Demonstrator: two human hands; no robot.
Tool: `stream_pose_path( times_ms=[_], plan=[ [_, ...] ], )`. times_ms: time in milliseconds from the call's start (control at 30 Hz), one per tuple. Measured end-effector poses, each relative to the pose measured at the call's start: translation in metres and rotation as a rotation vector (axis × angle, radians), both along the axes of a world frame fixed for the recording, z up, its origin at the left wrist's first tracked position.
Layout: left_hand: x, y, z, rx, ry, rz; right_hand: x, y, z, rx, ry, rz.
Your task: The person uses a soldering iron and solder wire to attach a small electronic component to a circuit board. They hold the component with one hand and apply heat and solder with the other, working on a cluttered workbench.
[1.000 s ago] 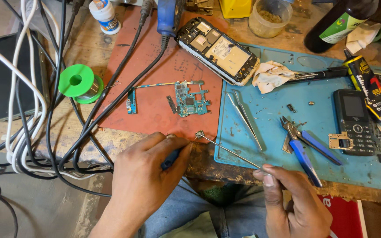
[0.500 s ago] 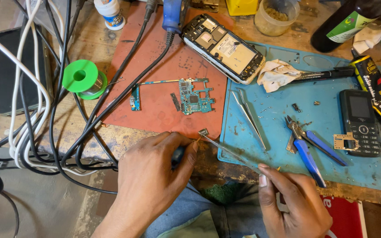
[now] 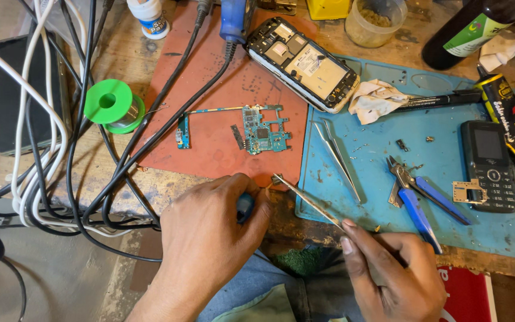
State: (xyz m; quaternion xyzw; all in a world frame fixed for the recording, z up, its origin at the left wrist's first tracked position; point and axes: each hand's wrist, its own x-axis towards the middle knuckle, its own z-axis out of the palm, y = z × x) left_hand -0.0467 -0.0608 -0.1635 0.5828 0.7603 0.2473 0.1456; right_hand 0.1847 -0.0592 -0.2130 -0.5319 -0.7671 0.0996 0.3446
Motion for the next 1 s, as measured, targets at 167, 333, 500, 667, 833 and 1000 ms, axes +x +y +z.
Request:
stream_pose_path(
  times_ms=[167, 333, 500, 667, 833, 1000],
  plan=[
    [0.0, 0.001, 0.001, -0.001, -0.016, 0.009, 0.001, -0.002, -0.004, 0.012, -0.044, -0.032],
    [0.0, 0.002, 0.003, -0.053, -0.007, 0.032, 0.004, 0.002, -0.009, 0.124, 0.007, 0.052],
    [0.001, 0.003, 0.004, -0.051, -0.02, 0.033, 0.013, 0.004, -0.013, 0.201, 0.019, 0.17],
    [0.001, 0.002, 0.004, -0.042, -0.03, 0.032, 0.02, 0.004, -0.013, 0.193, -0.009, 0.204],
    [0.0, 0.002, 0.003, -0.06, -0.04, 0.024, 0.016, 0.006, -0.007, 0.191, -0.022, 0.267],
    [-0.001, 0.002, 0.003, -0.048, -0.05, 0.025, 0.013, -0.001, -0.004, 0.186, 0.031, 0.06]
  ],
)
